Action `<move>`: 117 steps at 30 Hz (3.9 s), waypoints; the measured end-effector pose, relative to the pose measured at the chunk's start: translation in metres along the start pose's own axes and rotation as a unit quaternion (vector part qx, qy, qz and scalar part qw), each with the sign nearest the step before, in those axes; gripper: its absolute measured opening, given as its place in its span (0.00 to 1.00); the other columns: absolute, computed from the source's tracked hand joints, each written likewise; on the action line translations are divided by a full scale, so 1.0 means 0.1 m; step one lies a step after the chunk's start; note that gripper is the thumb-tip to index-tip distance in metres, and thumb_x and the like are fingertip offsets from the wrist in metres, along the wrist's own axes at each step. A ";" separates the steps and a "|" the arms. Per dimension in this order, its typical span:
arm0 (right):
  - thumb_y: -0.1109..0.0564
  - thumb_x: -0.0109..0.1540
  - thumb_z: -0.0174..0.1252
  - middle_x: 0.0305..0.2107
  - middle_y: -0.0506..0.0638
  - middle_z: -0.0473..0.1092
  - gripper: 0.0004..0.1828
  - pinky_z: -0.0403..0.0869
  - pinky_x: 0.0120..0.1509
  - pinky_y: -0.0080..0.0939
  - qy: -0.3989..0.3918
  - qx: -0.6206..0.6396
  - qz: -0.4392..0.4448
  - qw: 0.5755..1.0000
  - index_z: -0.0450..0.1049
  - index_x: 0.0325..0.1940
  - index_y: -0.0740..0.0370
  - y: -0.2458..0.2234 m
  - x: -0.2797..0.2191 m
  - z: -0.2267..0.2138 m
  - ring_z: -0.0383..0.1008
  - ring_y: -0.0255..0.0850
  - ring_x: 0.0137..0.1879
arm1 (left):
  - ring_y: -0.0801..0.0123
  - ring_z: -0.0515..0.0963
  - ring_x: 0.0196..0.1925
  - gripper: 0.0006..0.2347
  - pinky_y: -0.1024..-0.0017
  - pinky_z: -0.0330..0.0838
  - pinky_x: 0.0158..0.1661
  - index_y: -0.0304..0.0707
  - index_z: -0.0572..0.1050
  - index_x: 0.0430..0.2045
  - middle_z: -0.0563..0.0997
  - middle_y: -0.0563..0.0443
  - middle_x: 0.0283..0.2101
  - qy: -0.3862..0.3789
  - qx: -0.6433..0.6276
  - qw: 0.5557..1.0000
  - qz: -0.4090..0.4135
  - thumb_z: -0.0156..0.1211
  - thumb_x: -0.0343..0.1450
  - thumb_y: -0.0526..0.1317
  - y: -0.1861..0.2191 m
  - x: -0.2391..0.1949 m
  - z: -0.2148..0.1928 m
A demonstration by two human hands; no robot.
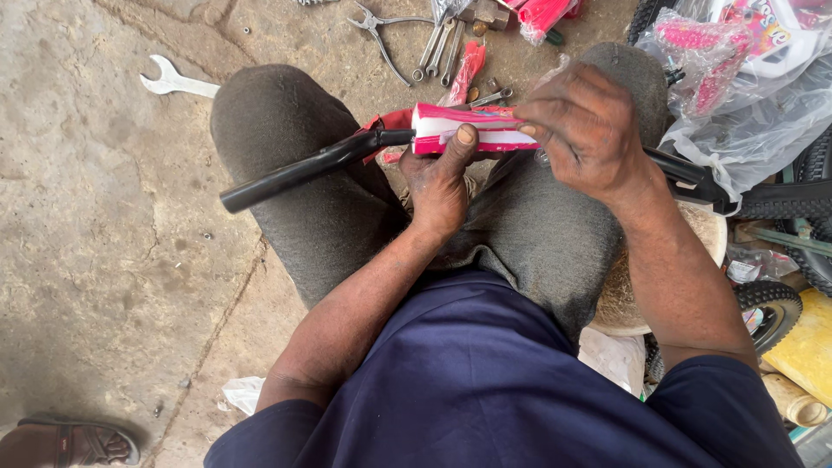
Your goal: The person is assembling a bicycle handlebar. They wrap a pink decorative cover around the handlebar, attach pink grips and brake levers, and secure the components using a wrench. The person also handles a bell and other small parts during the process.
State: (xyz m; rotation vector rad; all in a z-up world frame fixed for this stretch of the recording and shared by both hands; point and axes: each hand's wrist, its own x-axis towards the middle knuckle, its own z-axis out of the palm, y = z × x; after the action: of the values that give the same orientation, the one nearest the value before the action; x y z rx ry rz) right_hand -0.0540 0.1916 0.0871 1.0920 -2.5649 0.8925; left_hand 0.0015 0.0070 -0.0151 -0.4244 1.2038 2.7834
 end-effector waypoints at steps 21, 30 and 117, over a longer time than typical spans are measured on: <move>0.64 0.60 0.66 0.45 0.46 0.72 0.21 0.75 0.53 0.45 -0.060 -0.165 -0.056 0.983 0.80 0.57 0.53 -0.13 -0.14 -0.10 0.74 0.44 0.52 | 0.59 0.85 0.44 0.20 0.60 0.84 0.43 0.21 0.75 0.46 0.83 0.38 0.44 -0.062 0.013 0.996 -0.059 0.68 0.72 0.45 0.32 0.03 0.15; 0.65 0.63 0.65 0.50 0.48 0.72 0.25 0.75 0.56 0.47 -0.073 -0.172 -0.052 0.981 0.78 0.64 0.49 -0.04 -0.25 -0.06 0.73 0.45 0.56 | 0.56 0.85 0.41 0.13 0.59 0.84 0.43 0.24 0.73 0.46 0.81 0.38 0.42 -0.056 -0.083 0.992 -0.076 0.60 0.76 0.40 0.23 0.03 0.08; 0.45 0.67 0.55 0.30 0.52 0.75 0.19 0.72 0.27 0.40 0.616 0.265 0.572 0.473 0.72 0.51 0.62 2.90 -1.41 1.62 0.75 0.40 0.28 | 0.59 0.84 0.37 0.12 0.65 0.78 0.37 0.32 0.76 0.48 0.82 0.44 0.41 -0.161 0.609 0.770 0.103 0.69 0.73 0.36 0.87 1.37 0.27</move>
State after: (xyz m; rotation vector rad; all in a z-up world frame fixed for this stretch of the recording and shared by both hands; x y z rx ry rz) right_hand -0.1548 0.3320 -0.2298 -1.2682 -1.2582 1.7484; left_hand -0.1510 -0.0384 0.0246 0.3093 2.5747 1.4519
